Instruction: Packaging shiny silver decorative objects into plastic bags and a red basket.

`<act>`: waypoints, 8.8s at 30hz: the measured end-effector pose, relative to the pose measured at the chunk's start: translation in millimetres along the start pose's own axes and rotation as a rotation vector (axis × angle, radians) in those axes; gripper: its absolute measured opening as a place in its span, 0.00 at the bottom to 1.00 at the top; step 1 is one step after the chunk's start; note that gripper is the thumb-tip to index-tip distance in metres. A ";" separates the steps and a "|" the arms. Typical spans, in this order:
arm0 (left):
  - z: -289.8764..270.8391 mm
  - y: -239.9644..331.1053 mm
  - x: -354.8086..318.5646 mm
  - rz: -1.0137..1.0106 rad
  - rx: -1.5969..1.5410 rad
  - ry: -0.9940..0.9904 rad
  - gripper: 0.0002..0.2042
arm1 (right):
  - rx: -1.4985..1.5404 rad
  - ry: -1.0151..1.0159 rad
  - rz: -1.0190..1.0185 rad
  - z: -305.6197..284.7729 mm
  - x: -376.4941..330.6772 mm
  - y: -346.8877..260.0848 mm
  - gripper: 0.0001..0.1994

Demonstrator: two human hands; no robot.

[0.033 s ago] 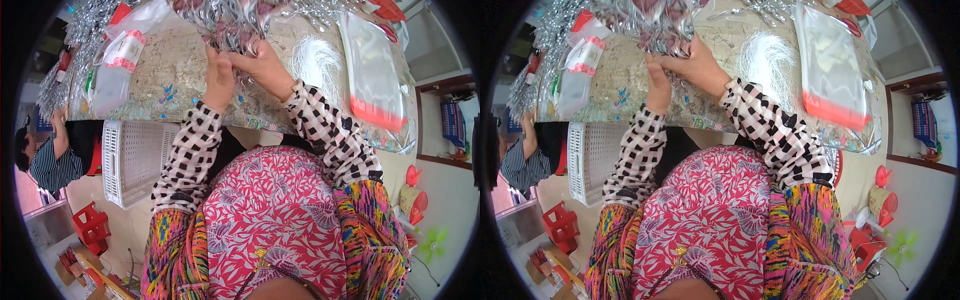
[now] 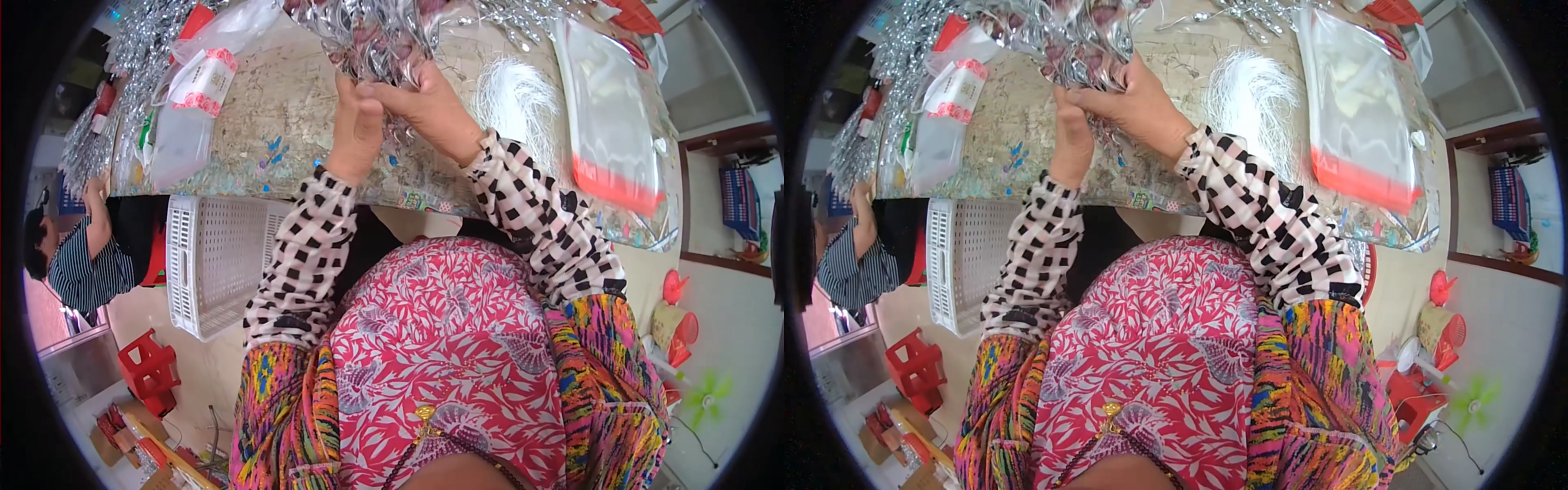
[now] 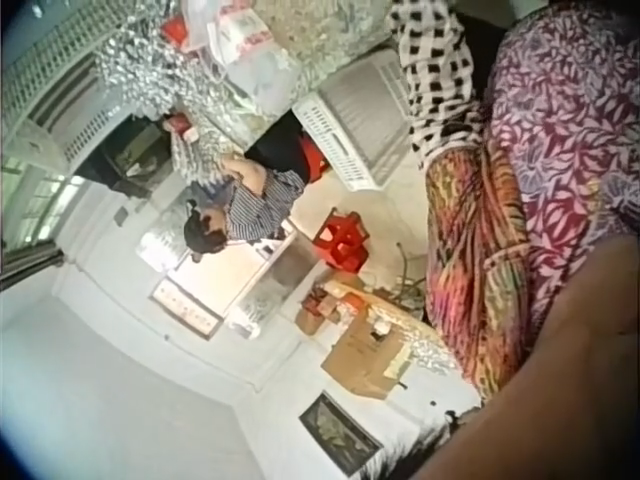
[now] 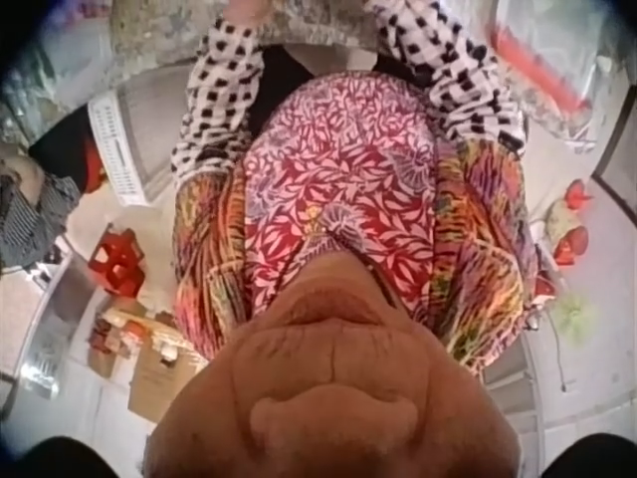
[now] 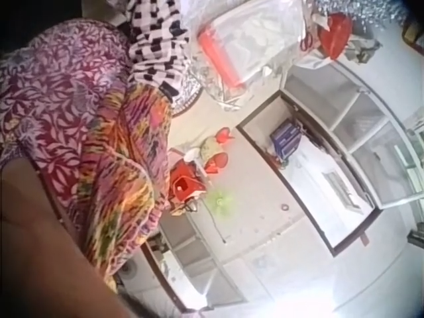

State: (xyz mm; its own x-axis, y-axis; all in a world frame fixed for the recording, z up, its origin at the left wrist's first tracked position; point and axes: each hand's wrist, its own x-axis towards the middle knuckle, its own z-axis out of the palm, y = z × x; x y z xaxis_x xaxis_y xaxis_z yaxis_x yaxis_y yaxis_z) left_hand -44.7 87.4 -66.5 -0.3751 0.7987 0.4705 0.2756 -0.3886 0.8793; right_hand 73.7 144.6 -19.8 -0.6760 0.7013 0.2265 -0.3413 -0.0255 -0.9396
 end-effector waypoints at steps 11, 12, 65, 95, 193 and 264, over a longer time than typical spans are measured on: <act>-26.6 71.6 -29.7 -0.811 -0.057 -0.448 0.45 | 0.320 0.207 0.735 28.5 -37.3 -10.6 0.16; -29.3 67.2 -38.7 -0.850 -0.150 -0.492 0.44 | 0.346 0.176 0.701 34.3 -44.0 -5.7 0.15; -41.0 106.6 -116.0 -1.060 -0.251 -0.704 0.44 | 0.274 0.130 0.631 53.5 -123.2 -2.3 0.10; -40.8 75.0 -137.4 -1.067 -0.191 -0.496 0.43 | 0.346 0.159 0.560 53.2 -119.8 19.2 0.10; -74.9 92.9 -127.5 -1.373 -0.392 -0.315 0.13 | -1.324 -1.243 -0.973 58.3 -41.1 8.3 0.25; -107.7 102.4 -154.8 -0.941 -0.268 -0.176 0.13 | -1.267 -1.040 -1.055 93.5 -48.6 14.4 0.10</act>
State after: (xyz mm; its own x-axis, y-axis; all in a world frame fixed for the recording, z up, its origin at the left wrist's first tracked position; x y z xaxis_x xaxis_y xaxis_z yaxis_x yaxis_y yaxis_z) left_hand -53.7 -125.5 -41.3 -0.1960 0.8833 -0.4259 -0.2841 0.3645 0.8868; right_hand 40.5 43.5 -20.4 -0.7699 -0.5492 0.3249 -0.5318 0.8337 0.1490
